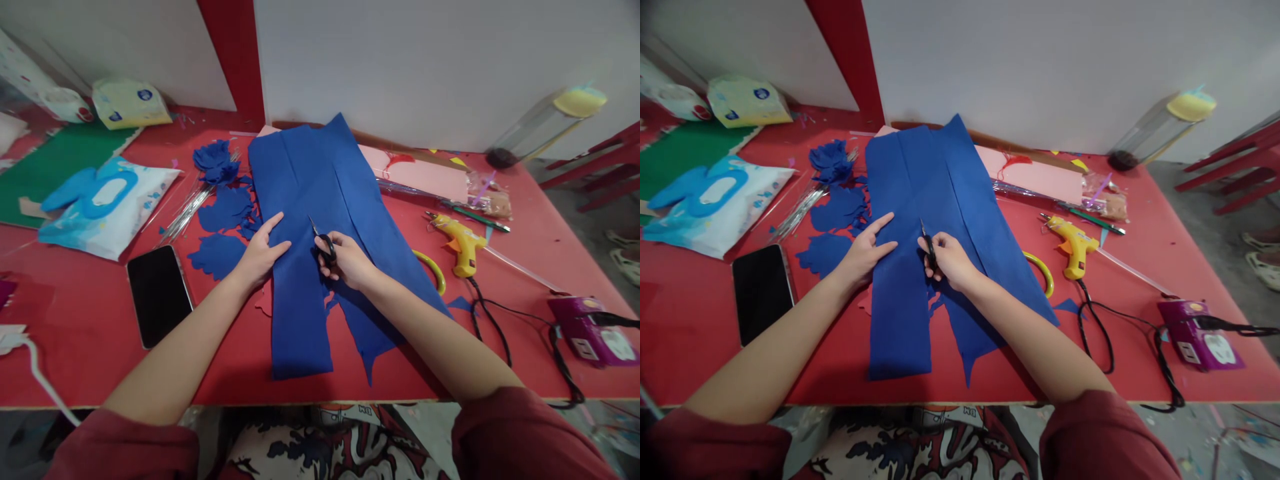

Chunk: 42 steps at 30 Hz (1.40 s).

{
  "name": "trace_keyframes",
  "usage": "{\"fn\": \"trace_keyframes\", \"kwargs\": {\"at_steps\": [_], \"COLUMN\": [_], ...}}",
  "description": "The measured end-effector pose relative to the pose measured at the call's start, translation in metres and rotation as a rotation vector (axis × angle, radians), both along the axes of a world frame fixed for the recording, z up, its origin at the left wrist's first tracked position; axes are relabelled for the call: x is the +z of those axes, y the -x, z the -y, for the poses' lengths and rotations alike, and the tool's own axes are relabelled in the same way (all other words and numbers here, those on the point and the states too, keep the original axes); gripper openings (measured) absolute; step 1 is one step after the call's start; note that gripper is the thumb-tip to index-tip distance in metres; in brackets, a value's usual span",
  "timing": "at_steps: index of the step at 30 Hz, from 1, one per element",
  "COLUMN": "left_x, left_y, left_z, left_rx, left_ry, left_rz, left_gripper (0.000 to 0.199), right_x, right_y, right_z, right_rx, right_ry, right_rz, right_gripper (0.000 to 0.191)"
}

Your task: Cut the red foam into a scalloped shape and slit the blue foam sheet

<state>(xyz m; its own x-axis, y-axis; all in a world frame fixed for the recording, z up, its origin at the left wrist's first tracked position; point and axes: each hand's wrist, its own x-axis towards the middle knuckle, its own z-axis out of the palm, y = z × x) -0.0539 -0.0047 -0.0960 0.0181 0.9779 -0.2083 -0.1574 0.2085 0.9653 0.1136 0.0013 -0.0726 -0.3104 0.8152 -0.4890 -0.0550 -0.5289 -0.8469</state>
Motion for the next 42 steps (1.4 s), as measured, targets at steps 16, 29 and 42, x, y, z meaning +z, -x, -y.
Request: {"fn": "trace_keyframes", "kwargs": {"at_steps": [16, 29, 42], "left_x": [0.001, 0.001, -0.003], "left_y": [0.000, -0.001, 0.001], "left_z": [-0.001, 0.000, 0.000], "left_rx": [0.012, 0.003, -0.017], "left_ry": [0.016, 0.000, -0.052], "left_rz": [0.045, 0.042, -0.034], "left_gripper": [0.079, 0.077, 0.077], "right_x": [0.005, 0.010, 0.004], "right_y": [-0.004, -0.006, -0.004], "right_z": [-0.014, -0.019, -0.017], "right_rx": [0.104, 0.138, 0.089], "right_ry": [0.043, 0.135, 0.069], "right_rz": [0.018, 0.026, -0.027], "right_gripper": [0.028, 0.033, 0.028]}}
